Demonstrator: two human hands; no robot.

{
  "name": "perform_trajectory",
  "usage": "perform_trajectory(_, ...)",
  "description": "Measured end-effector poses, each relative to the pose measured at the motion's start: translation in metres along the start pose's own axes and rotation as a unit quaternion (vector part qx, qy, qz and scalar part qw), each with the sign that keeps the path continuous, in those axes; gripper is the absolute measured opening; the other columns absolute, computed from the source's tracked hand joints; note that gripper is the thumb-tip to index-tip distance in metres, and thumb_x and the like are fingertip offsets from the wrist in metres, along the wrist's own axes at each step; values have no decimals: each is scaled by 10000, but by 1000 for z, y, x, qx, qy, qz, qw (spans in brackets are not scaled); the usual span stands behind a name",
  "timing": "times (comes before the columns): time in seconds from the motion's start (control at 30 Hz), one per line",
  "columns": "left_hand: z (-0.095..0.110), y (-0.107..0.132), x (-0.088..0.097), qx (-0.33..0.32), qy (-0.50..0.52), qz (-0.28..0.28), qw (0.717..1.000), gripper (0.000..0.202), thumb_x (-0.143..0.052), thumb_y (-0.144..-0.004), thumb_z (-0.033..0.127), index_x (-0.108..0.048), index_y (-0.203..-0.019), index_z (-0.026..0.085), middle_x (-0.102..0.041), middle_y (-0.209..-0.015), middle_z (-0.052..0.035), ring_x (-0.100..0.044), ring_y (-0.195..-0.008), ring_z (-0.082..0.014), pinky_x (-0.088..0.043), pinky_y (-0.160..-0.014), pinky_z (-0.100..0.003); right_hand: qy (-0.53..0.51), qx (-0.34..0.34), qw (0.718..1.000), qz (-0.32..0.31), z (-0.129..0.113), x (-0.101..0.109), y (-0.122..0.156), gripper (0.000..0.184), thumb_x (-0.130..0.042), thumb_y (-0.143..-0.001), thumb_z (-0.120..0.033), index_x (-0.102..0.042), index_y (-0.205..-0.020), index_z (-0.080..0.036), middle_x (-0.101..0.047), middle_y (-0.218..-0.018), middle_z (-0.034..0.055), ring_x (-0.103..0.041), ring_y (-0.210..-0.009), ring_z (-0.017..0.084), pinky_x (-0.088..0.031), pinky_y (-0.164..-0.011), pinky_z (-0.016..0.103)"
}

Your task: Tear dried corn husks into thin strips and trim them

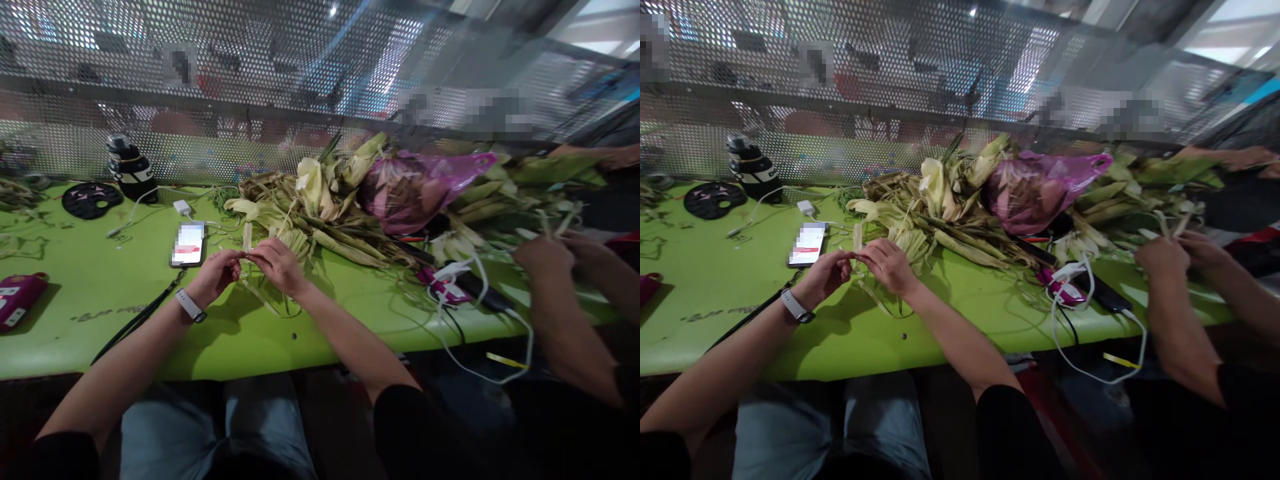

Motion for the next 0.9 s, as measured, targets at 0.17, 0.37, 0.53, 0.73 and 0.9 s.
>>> perform_trajectory(0.17, -1, -2, 0, -4, 7, -7, 1000, 70, -674, -749, 138, -653, -690, 108, -569, -496, 24, -508, -426, -44, -405, -438, -153, -32, -18, 999, 1, -1, 0, -1, 137, -543, -933, -298, -638, -972, -208, -622, -925, 74, -587, -923, 191, -525, -831, 349)
perform_trajectory(0.37, 0, 2, -2, -11, -3, -5, 1000, 90, -691, -751, 168, -644, -716, 99, -585, -546, 8, -540, -473, -59, -432, -475, -165, 2, -10, 1000, 2, 0, -4, 2, 149, -524, -943, -291, -631, -987, -198, -616, -940, 83, -578, -928, 195, -522, -842, 342)
perform_trajectory(0.53, 1, 4, -5, -15, -12, -13, 1000, 79, -657, -775, 161, -638, -737, 95, -607, -583, -7, -558, -495, -69, -447, -499, -175, 42, 14, 999, 1, -2, -9, 4, 149, -528, -940, -286, -622, -967, -174, -616, -922, 95, -565, -910, 207, -511, -825, 346)
perform_trajectory(0.73, 0, 3, -4, -12, -14, -7, 1000, 79, -623, -778, 148, -630, -728, 88, -600, -583, -10, -553, -493, -67, -435, -497, -174, 38, 3, 999, -14, -1, -13, 4, 154, -526, -943, -312, -625, -942, -193, -627, -910, 86, -568, -914, 208, -497, -828, 353)
perform_trajectory(0.9, -3, -1, 0, -38, -27, -8, 999, 108, -675, -756, 205, -631, -739, 108, -617, -589, -5, -562, -506, -79, -441, -508, -190, -27, -44, 999, 11, 3, -11, 5, 172, -520, -945, -338, -608, -928, -190, -601, -879, 70, -569, -868, 188, -489, -789, 319)
Point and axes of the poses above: each hand's wrist, its own y-axis away from the middle knuckle, its own x-axis out of the back of the hand, z = x × y, the point moved 7 cm from there along -y, towards the middle knuckle
